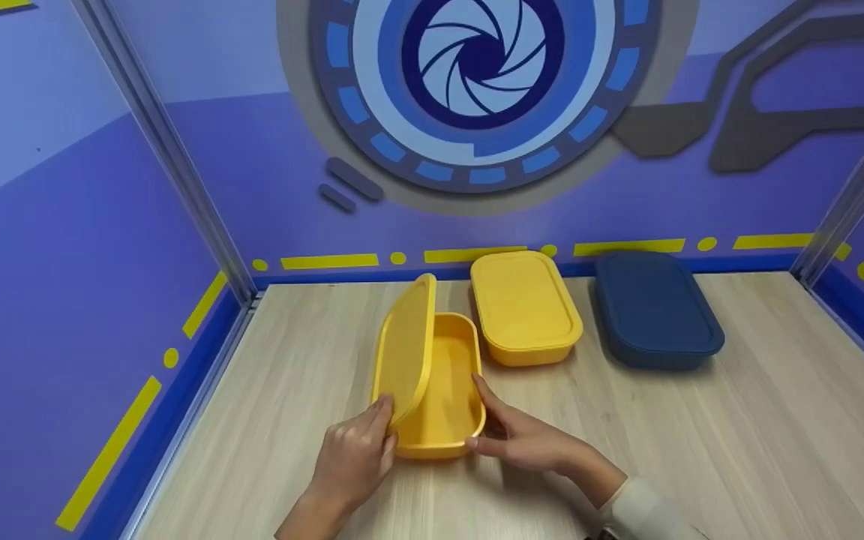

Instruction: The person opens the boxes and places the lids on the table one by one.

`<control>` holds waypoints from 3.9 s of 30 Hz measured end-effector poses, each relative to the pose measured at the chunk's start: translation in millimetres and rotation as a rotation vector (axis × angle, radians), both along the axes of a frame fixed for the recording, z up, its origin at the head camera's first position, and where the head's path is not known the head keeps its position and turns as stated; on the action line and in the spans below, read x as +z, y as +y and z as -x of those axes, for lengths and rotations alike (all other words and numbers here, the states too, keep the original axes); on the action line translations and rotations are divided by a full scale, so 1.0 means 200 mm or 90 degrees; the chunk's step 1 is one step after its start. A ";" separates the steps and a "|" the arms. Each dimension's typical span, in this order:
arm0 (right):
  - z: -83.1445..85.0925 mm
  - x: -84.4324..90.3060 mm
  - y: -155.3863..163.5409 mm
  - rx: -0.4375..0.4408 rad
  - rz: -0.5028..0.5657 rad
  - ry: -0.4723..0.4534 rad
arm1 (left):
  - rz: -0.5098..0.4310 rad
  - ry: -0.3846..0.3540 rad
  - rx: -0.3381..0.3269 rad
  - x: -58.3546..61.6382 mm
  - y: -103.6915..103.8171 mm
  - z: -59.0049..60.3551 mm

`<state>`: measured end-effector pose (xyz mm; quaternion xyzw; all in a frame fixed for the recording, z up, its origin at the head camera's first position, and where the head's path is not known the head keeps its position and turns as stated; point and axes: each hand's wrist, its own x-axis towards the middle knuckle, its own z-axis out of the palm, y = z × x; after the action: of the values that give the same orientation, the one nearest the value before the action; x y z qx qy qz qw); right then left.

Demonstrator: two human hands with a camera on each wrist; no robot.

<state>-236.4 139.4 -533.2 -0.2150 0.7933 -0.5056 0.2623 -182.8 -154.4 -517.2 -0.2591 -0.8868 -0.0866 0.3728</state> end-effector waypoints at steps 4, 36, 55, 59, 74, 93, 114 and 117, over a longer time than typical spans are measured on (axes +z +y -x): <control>0.00 0.00 0.00 -0.001 0.006 -0.005 | -0.023 -0.007 0.005 -0.01 0.00 0.00; 0.01 0.01 -0.01 -0.008 -0.010 -0.011 | -0.187 -0.050 0.042 0.00 -0.02 0.00; 0.00 0.00 0.00 -0.010 0.000 -0.020 | -0.350 -0.147 0.084 0.00 -0.02 0.02; 0.00 0.00 0.00 -0.006 0.006 -0.024 | -0.375 -0.160 0.093 0.01 -0.04 0.03; 0.00 0.01 0.00 -0.006 0.002 -0.025 | -0.493 -0.210 0.121 0.00 -0.10 0.06; 0.00 0.01 0.00 -0.008 -0.007 -0.020 | -0.607 -0.229 0.199 -0.01 -0.16 0.07; 0.00 0.01 0.00 -0.006 0.002 -0.023 | -0.695 -0.305 0.279 0.04 -0.33 0.10; 0.00 0.01 0.00 -0.007 0.000 -0.019 | -0.720 -0.340 0.284 0.04 -0.35 0.10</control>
<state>-236.6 139.6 -531.6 -0.2033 0.7905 -0.5103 0.2711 -202.9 -224.8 -509.4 0.1966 -0.7992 -0.5204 0.2276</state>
